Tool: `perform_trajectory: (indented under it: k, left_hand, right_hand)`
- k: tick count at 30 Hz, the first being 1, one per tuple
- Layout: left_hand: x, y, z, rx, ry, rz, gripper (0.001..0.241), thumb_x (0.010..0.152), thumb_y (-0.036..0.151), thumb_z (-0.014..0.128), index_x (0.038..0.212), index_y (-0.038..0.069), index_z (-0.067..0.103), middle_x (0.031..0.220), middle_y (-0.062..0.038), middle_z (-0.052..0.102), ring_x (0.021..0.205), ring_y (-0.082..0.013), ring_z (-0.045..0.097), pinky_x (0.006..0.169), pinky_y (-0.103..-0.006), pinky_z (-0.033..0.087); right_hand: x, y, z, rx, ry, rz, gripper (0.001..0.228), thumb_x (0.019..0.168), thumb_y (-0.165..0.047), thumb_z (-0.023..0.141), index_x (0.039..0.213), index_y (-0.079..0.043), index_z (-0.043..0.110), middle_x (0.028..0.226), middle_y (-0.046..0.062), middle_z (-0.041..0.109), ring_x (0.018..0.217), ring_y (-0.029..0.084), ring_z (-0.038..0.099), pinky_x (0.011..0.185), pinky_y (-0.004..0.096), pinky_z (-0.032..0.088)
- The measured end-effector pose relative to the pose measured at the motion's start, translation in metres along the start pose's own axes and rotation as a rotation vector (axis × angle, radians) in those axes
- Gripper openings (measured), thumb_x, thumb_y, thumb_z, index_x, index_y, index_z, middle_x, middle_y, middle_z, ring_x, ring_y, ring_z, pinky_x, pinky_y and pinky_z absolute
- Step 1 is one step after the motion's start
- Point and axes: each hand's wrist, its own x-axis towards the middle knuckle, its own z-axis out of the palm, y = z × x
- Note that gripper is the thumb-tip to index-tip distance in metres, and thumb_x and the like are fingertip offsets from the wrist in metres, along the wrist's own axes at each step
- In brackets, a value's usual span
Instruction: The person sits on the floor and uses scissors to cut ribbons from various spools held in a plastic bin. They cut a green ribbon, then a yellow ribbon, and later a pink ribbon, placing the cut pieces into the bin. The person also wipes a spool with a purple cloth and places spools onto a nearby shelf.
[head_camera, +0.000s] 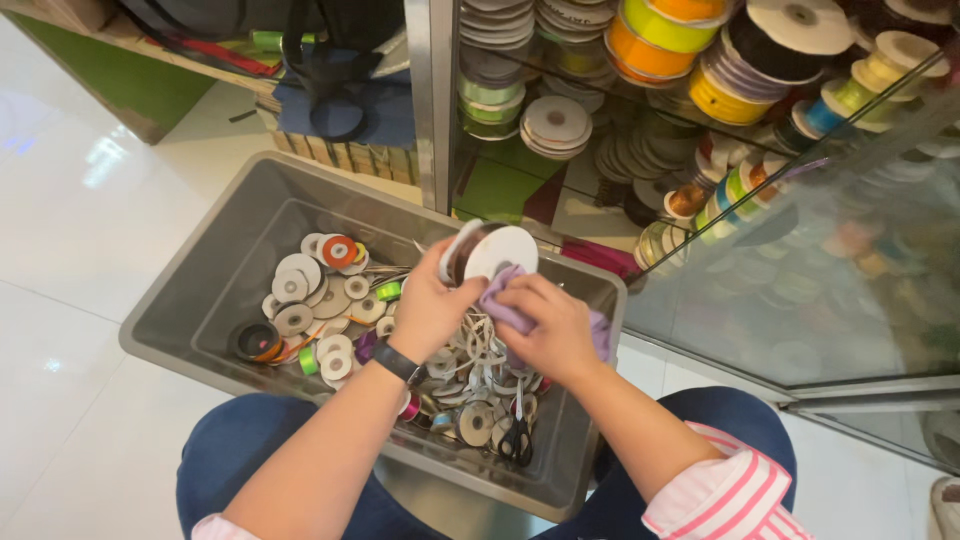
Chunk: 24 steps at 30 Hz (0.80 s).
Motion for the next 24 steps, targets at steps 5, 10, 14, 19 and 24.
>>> perform_trajectory:
  k: [5, 10, 14, 19, 24]
  left_hand:
    - [0.014, -0.001, -0.012, -0.346, 0.112, 0.126, 0.068, 0.091, 0.000, 0.084, 0.155, 0.004, 0.061, 0.134, -0.014, 0.078, 0.122, -0.0211, 0.072, 0.102, -0.0387, 0.067]
    - [0.008, -0.008, 0.011, -0.705, -0.192, -0.033, 0.077, 0.099, 0.001, 0.080, 0.167, 0.009, 0.044, 0.138, -0.010, 0.067, 0.112, -0.0240, 0.078, 0.091, -0.0411, 0.073]
    - [0.008, -0.017, 0.015, -0.485, -0.240, -0.003, 0.086, 0.096, 0.008, 0.089, 0.170, 0.011, 0.043, 0.131, -0.015, 0.068, 0.102, -0.0248, 0.082, 0.081, -0.0368, 0.075]
    - [0.026, -0.015, -0.010, -0.419, -0.028, -0.090, 0.021, 0.115, 0.021, 0.064, 0.124, 0.004, 0.072, 0.098, -0.015, 0.085, 0.078, -0.0182, 0.085, 0.069, -0.0257, 0.071]
    - [0.016, 0.027, -0.044, 0.505, 0.126, 0.286, 0.077, 0.092, 0.026, 0.092, 0.157, 0.013, 0.053, 0.144, -0.020, 0.068, 0.128, -0.0392, 0.072, 0.104, -0.0581, 0.059]
  right_hand:
    - [0.013, 0.022, 0.001, 0.112, -0.114, 0.697, 0.038, 0.090, -0.032, 0.087, 0.127, -0.027, 0.082, 0.122, 0.005, 0.085, 0.124, 0.034, 0.078, 0.101, 0.045, 0.061]
    - [0.031, -0.052, -0.027, 1.338, 0.124, 0.913, 0.106, 0.098, -0.084, 0.038, 0.170, -0.007, 0.051, 0.176, 0.023, 0.051, 0.161, 0.044, 0.050, 0.132, 0.059, 0.038]
    - [0.006, 0.007, -0.010, 1.166, 0.118, 0.862, 0.051, 0.095, -0.030, 0.080, 0.139, -0.005, 0.072, 0.123, 0.015, 0.078, 0.111, 0.029, 0.075, 0.105, 0.048, 0.060]
    - [-0.001, 0.043, -0.006, 1.172, 0.236, 0.849, 0.045, 0.090, -0.026, 0.085, 0.130, -0.009, 0.073, 0.116, 0.019, 0.082, 0.102, 0.029, 0.082, 0.095, 0.045, 0.067]
    - [0.019, 0.004, -0.031, 0.988, 0.236, 0.754, 0.047, 0.086, -0.020, 0.089, 0.128, -0.009, 0.072, 0.108, 0.010, 0.079, 0.098, 0.020, 0.079, 0.087, 0.035, 0.066]
